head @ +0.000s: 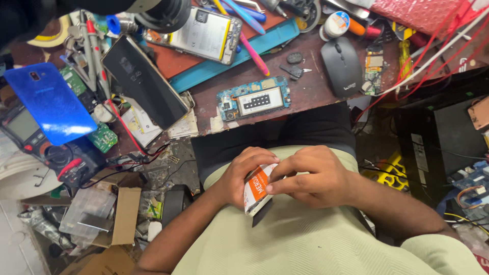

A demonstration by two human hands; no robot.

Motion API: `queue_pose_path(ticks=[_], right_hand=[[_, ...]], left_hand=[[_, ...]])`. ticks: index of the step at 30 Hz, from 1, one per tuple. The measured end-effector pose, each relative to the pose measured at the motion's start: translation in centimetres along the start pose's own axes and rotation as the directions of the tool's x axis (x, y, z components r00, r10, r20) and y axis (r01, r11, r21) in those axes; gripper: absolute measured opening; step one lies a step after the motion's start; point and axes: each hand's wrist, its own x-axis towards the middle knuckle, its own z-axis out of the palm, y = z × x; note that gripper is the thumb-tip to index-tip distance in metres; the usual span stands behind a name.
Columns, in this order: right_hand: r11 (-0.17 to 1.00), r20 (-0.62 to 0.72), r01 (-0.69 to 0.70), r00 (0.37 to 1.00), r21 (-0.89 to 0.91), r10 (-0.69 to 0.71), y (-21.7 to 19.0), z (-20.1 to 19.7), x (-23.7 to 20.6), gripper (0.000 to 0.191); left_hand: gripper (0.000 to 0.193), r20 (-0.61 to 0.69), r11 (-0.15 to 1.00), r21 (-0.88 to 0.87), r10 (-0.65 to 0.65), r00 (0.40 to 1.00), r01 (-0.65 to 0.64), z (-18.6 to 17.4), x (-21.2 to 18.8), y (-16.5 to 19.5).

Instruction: The person sits at a cluttered repair workbench and disassembles a smartphone, prying off the back cover and lifting out the battery. They hold the phone up, connect a cable to it, press its power area, and handle the exposed internal board and battery while working on the device.

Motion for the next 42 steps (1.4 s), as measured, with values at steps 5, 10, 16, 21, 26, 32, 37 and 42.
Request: queue_pose_path(ticks=[5,10,16,21,26,32,37,42], right_hand=[[1.000,0.013,-0.021,1.000,0.021,0.021,-0.1,-0.1,0.2,0.039],[0.999,0.002,-0.033,0.999,0.019,0.033,-0.2,0.1,0.2,0.039],[0.998,-0.039,-0.057,0.998,0.025,0.058,-0.4,0.7,-0.1,0.039],[0.994,-0.048,-0.087,0.995,0.063,0.090,-0.5,1.1,-0.4,0.036],[0.991,-0.073,-0.107,0.991,0.083,0.113,-0.6,1.1,-0.5,0.035],[0.992,-0.077,-0.096,0.992,0.079,0.102,-0.5,0.5,-0.3,0.034],[0.991,-0.086,-0.104,0.990,0.082,0.111,-0.3,-0.1,-0.3,0.033],[0.989,-0.082,-0.119,0.989,0.083,0.126,-0.3,0.3,-0.6,0.034]], left_hand=[[0.069,-0.010,0.999,-0.021,-0.049,0.999,0.048,-0.2,-0.3,0.1],[0.085,0.000,0.997,-0.075,-0.027,1.000,0.027,-0.2,-0.5,-0.3],[0.092,0.017,0.992,-0.078,-0.096,0.995,0.098,-0.1,-1.1,-0.7],[0.092,0.025,0.989,-0.085,-0.116,0.993,0.118,0.0,-1.4,-0.8],[0.092,0.029,0.989,-0.088,-0.120,0.992,0.122,0.2,-1.3,-0.9],[0.092,0.013,0.986,-0.066,-0.151,0.988,0.152,0.2,-1.6,-1.1],[0.093,0.014,0.987,-0.068,-0.147,0.989,0.148,0.3,-1.6,-1.4],[0.091,-0.011,0.992,-0.036,-0.123,0.992,0.122,0.3,-1.4,-1.4]])
